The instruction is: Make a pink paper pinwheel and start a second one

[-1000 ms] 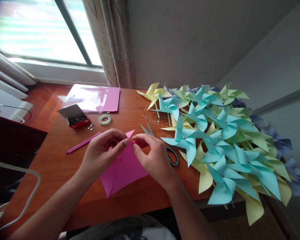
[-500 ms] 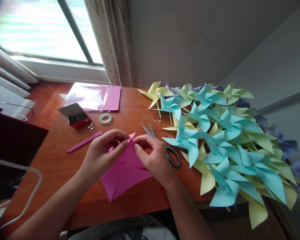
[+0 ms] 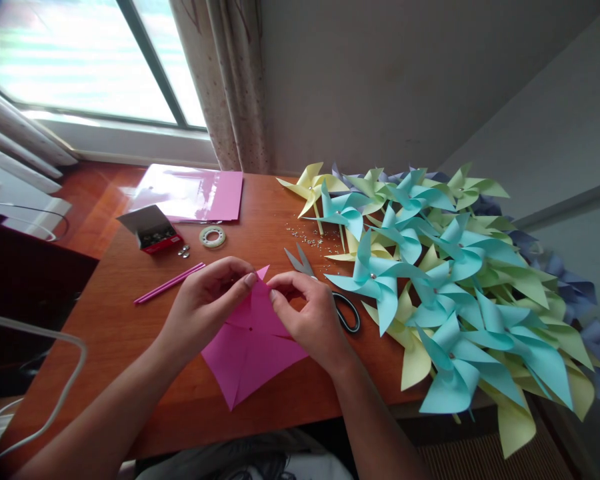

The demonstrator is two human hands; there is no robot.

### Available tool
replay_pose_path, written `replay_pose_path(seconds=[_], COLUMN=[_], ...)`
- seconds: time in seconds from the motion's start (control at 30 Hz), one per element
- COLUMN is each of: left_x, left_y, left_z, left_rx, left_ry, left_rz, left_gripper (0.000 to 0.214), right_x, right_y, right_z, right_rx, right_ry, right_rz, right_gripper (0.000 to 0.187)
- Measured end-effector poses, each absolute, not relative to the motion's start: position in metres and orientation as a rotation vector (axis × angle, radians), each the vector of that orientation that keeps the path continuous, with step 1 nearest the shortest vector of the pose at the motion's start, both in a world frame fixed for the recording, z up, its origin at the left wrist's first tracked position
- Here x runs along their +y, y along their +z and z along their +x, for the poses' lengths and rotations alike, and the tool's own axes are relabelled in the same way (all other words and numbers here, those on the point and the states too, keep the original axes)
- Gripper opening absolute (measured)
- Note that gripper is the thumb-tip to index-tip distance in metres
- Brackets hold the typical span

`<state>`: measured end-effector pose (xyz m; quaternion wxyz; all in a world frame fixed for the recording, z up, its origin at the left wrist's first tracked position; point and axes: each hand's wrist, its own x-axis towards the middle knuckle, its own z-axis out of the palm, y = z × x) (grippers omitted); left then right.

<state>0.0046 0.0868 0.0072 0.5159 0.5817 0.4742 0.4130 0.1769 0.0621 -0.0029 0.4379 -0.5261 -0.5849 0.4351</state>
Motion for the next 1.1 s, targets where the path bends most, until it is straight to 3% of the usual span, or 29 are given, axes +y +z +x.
replay_pose_path(seconds=[0.23,0.57,0.8,1.1], left_x=[0.087,0.087,0.087,0.092], left_y=[0.008,0.017,0.014,0.012], left_z=[0.004,-0.002,0.003,0.005], left_rx=[1.135,1.19,1.145,1.124], left_ry=[0.998,1.368,1.193,1.075], left_rz=[1.404,1.184,1.098,0.865], left_gripper=[0.02,0.013,0.018,0.035], right_x=[0.061,0.056,0.05,0.041], right_y=[-0.003,-0.021,-0.022,-0.024], right_z=[0.175,0.186,0.182,0.18], right_rx=[-1.426,-0.926,-0.759,-0.84], right_ry=[1.134,1.008,0.882,0.822], right_rz=[-1.296,-1.305,-1.225,-1.213], right_gripper=[0.006,0.015,0.023,0.017])
